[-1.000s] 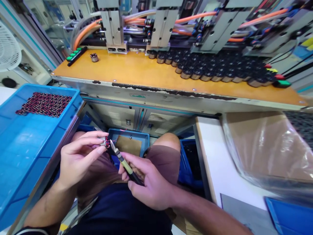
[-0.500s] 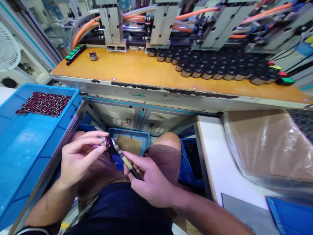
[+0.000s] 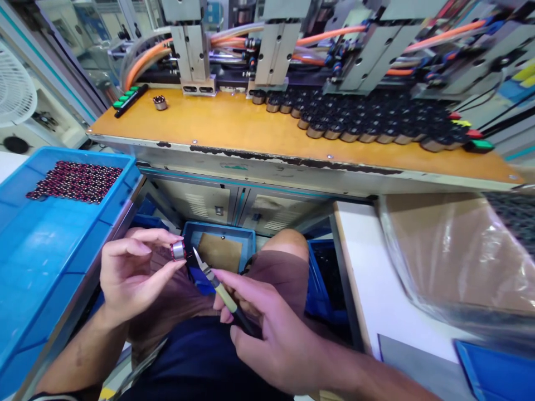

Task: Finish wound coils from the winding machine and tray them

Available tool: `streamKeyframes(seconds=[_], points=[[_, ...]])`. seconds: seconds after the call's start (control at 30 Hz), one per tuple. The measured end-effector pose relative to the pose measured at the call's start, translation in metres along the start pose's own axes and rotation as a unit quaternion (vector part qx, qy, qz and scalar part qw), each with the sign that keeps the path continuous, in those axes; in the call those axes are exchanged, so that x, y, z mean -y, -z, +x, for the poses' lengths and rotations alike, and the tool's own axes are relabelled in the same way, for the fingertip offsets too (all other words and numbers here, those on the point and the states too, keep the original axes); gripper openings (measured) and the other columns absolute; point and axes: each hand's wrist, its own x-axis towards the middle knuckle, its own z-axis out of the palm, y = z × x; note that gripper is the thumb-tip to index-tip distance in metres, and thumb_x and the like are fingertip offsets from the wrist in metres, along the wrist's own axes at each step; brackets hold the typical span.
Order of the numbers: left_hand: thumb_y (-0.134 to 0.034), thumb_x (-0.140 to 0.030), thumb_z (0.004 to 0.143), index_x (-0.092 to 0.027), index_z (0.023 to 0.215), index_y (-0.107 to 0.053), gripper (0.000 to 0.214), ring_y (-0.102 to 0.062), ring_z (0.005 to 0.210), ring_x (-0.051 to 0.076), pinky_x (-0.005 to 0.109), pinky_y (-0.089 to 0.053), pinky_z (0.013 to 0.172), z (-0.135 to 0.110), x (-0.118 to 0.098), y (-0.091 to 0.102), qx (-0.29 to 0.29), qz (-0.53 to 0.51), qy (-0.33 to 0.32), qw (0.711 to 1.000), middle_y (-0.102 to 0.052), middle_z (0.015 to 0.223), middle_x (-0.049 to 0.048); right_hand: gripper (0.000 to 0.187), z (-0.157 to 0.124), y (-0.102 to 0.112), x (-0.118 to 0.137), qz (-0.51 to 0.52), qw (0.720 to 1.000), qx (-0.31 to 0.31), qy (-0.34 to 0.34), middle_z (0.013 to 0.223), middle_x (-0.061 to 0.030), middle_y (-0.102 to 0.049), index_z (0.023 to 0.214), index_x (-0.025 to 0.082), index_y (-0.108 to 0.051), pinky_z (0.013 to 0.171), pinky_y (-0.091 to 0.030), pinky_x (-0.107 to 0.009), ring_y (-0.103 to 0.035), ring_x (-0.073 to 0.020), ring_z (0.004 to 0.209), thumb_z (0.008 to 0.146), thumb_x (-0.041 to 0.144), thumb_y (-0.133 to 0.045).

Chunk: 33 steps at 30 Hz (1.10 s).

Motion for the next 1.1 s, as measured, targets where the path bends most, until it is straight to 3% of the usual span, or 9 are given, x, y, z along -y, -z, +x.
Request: streamKeyframes(seconds=[0.17, 0.3, 0.43, 0.77, 1.1], points=[[-0.073, 0.008, 0.071, -0.023, 0.106, -0.045, 0.054, -0.071, 0.099, 0.022, 0.044, -0.061, 0.089, -0.001, -0.002, -0.001, 0.003, -0.003, -0.008, 1.0, -0.07, 0.107, 0.0056, 0.068, 0.001, -0.002, -0.002, 0.012, 1.0, 0.012, 0.026, 0.117, -0.0036, -0.059, 0.146, 0.037, -0.036, 0.099, -0.049, -0.034, -0.06, -0.0131, 0.106, 0.088, 0.004, -0.05], [-0.072, 0.005, 0.073, -0.024, 0.106, -0.046, 0.051, -0.072, 0.099, 0.022, 0.047, -0.061, 0.091, -0.002, -0.003, -0.001, 0.003, 0.005, -0.01, 1.0, -0.072, 0.106, 0.0048, 0.063, 0.002, -0.004, -0.003, 0.023, 1.0, 0.016, 0.013, 0.115, -0.0056, -0.06, 0.146, 0.031, -0.037, 0.098, -0.05, -0.035, -0.06, -0.0142, 0.104, 0.09, 0.008, -0.051], [-0.072, 0.006, 0.072, -0.023, 0.107, -0.047, 0.052, -0.072, 0.1, 0.022, 0.046, -0.061, 0.092, -0.003, -0.002, -0.001, 0.004, -0.006, -0.006, 1.0, -0.072, 0.107, 0.0055, 0.06, 0.003, -0.005, -0.005, 0.04, 0.999, 0.02, 0.005, 0.115, -0.0084, -0.06, 0.148, 0.027, -0.036, 0.095, -0.051, -0.037, -0.061, -0.0161, 0.102, 0.092, 0.012, -0.052], [-0.071, 0.009, 0.071, -0.022, 0.106, -0.05, 0.051, -0.073, 0.101, 0.023, 0.041, -0.063, 0.088, -0.004, -0.005, 0.0, 0.0, -0.045, 0.02, 0.999, -0.072, 0.11, 0.0078, 0.052, 0.013, -0.007, 0.003, 0.05, 0.998, 0.026, 0.015, 0.096, -0.0022, -0.06, 0.142, 0.037, -0.045, 0.077, -0.049, -0.028, -0.056, -0.0111, 0.081, 0.095, 0.019, -0.057], [-0.069, 0.011, 0.072, -0.021, 0.107, -0.049, 0.051, -0.073, 0.1, 0.022, 0.038, -0.063, 0.087, -0.005, -0.006, 0.002, 0.008, -0.071, 0.041, 0.997, -0.072, 0.113, 0.0086, 0.041, 0.015, -0.008, 0.005, 0.019, 0.999, 0.022, -0.022, 0.092, -0.0043, -0.058, 0.131, 0.02, -0.052, 0.072, -0.048, -0.028, -0.054, -0.0119, 0.076, 0.09, 0.016, -0.053]])
